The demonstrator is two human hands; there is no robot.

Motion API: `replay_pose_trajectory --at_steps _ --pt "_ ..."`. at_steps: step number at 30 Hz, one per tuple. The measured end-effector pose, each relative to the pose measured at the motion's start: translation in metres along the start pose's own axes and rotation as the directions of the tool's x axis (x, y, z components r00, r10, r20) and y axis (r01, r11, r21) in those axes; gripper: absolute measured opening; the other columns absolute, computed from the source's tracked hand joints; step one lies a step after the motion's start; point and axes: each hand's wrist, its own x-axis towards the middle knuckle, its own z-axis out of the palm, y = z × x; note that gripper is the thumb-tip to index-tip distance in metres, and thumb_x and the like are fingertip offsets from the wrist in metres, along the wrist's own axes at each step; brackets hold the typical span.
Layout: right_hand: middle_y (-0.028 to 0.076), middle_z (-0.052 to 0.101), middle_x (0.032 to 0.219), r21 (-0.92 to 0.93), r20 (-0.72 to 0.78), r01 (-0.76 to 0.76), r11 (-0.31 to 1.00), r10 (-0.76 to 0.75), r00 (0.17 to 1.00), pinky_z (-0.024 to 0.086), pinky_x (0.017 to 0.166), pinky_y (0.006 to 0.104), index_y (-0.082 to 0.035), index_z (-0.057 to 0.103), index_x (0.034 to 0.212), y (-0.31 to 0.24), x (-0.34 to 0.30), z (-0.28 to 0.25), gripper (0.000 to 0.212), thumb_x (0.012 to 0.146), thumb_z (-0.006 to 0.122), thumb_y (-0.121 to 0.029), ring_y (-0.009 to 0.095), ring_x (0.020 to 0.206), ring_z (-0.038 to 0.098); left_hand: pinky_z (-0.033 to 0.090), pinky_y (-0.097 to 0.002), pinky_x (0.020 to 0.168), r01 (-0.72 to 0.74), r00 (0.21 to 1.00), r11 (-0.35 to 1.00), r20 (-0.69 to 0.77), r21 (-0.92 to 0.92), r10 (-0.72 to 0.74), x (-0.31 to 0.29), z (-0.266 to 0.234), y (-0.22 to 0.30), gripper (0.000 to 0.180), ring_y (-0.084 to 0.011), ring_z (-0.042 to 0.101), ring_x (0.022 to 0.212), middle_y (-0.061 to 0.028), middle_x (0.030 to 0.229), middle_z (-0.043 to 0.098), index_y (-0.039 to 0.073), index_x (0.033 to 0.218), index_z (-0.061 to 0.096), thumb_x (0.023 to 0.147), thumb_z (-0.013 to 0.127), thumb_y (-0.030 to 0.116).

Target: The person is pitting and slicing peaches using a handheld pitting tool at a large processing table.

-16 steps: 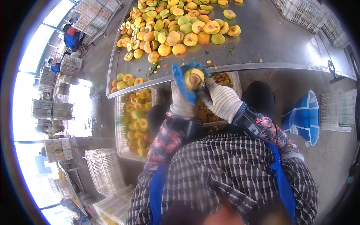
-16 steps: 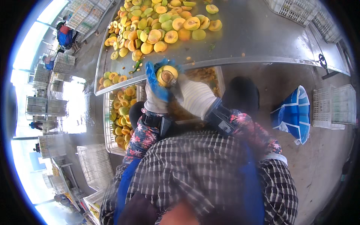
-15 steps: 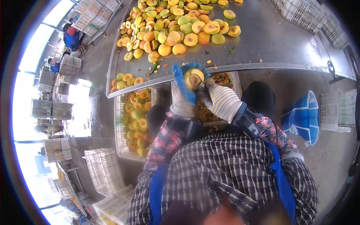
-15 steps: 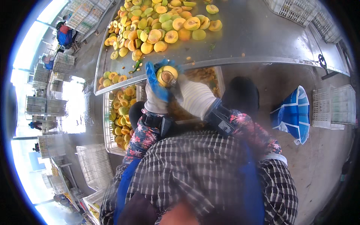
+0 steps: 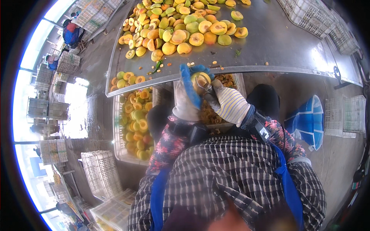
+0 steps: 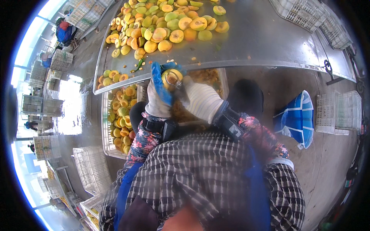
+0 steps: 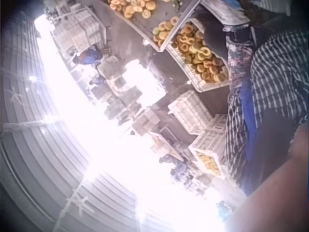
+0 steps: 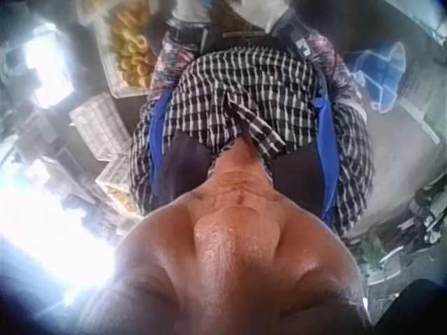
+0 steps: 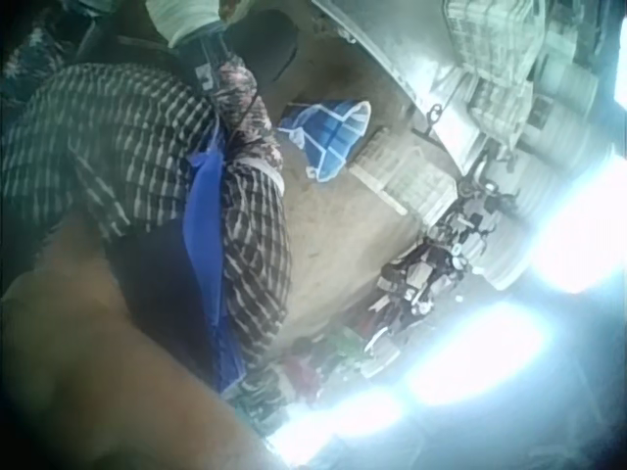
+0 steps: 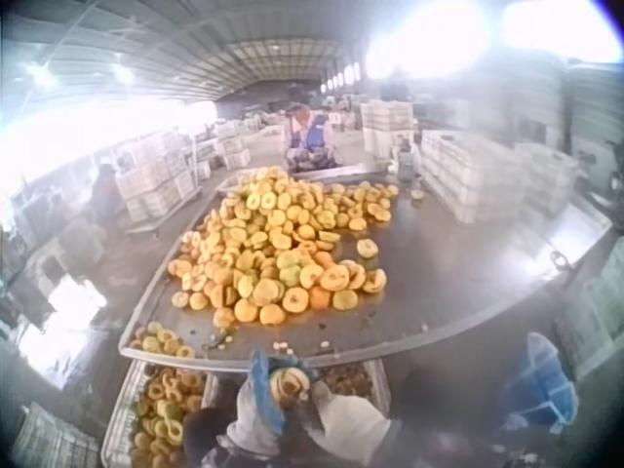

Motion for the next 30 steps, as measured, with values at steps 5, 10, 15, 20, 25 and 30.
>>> replay_pose_trajectory --at_steps 5,10,15,20,25,30 --pt "0.022 0.059 0.068 -0.083 0.039 -0.037 0.996 0.040 0.998 0.045 0.055 0.0476 -0.001 0.045 0.110 -0.002 -0.001 0.003 0.034 0.087 0.053 -0.025 0.040 0.063 0.059 0.050 -0.0304 0.082 -0.018 0.999 0.984 -0.043 0.176 0.026 -0.004 0.000 -0.020 0.046 -0.0208 0.062 0.090 -0.0129 0.102 0.062 -0.002 0.110 0.053 0.099 0.032 0.038" --pt "0.022 0.059 0.067 -0.138 0.073 -0.091 0.986 0.102 0.992 0.046 0.056 0.0475 -0.002 0.045 0.108 -0.006 -0.001 0.001 0.033 0.084 0.055 -0.022 0.040 0.063 0.059 0.051 -0.0335 0.081 0.183 0.975 0.969 -0.094 -0.164 -0.200 -0.008 0.005 -0.041 0.048 -0.0233 0.062 0.090 -0.0154 0.099 0.062 -0.004 0.106 0.053 0.099 0.032 0.039" --pt "0.022 0.062 0.078 -0.007 0.153 -0.036 0.999 0.037 0.988 0.048 0.066 0.0459 -0.001 0.046 0.107 0.004 -0.007 0.009 0.028 0.085 0.048 -0.019 0.039 0.075 0.062 0.051 -0.0354 0.080 0.250 0.960 0.904 -0.032 -0.346 -0.278 -0.006 0.006 -0.029 0.047 -0.0256 0.062 0.087 -0.0163 0.097 0.062 -0.003 0.104 0.054 0.098 0.036 0.039" --pt "0.023 0.062 0.082 0.043 0.192 -0.018 0.999 0.010 0.981 0.048 0.068 0.0453 0.000 0.047 0.108 0.003 -0.003 0.002 0.028 0.085 0.049 -0.017 0.038 0.078 0.061 0.051 -0.0323 0.074 0.168 0.986 0.975 0.009 -0.148 -0.168 -0.005 0.004 -0.031 0.048 -0.0238 0.062 0.082 -0.0153 0.095 0.062 -0.004 0.103 0.055 0.097 0.038 0.041" --pt "0.023 0.062 0.086 -0.065 0.352 -0.084 0.994 0.102 0.930 0.047 0.072 0.0439 0.001 0.049 0.108 0.017 -0.006 0.004 0.028 0.088 0.049 -0.018 0.039 0.082 0.060 0.051 -0.0312 0.074 0.432 0.902 0.848 0.158 -0.307 -0.402 -0.008 -0.001 -0.040 0.050 -0.0228 0.062 0.082 -0.0135 0.093 0.062 -0.004 0.103 0.054 0.097 0.037 0.043" --pt "0.018 0.060 0.091 0.327 0.091 0.050 0.944 -0.084 0.992 0.047 0.073 0.0341 0.000 0.050 0.109 0.019 -0.009 0.013 0.023 0.092 0.050 -0.015 0.032 0.085 0.060 0.051 -0.0325 0.079 -0.187 0.980 0.938 -0.016 0.292 0.200 -0.015 0.013 -0.022 0.051 -0.0240 0.062 0.084 -0.0144 0.096 0.061 -0.003 0.110 0.049 0.097 0.033 0.043"
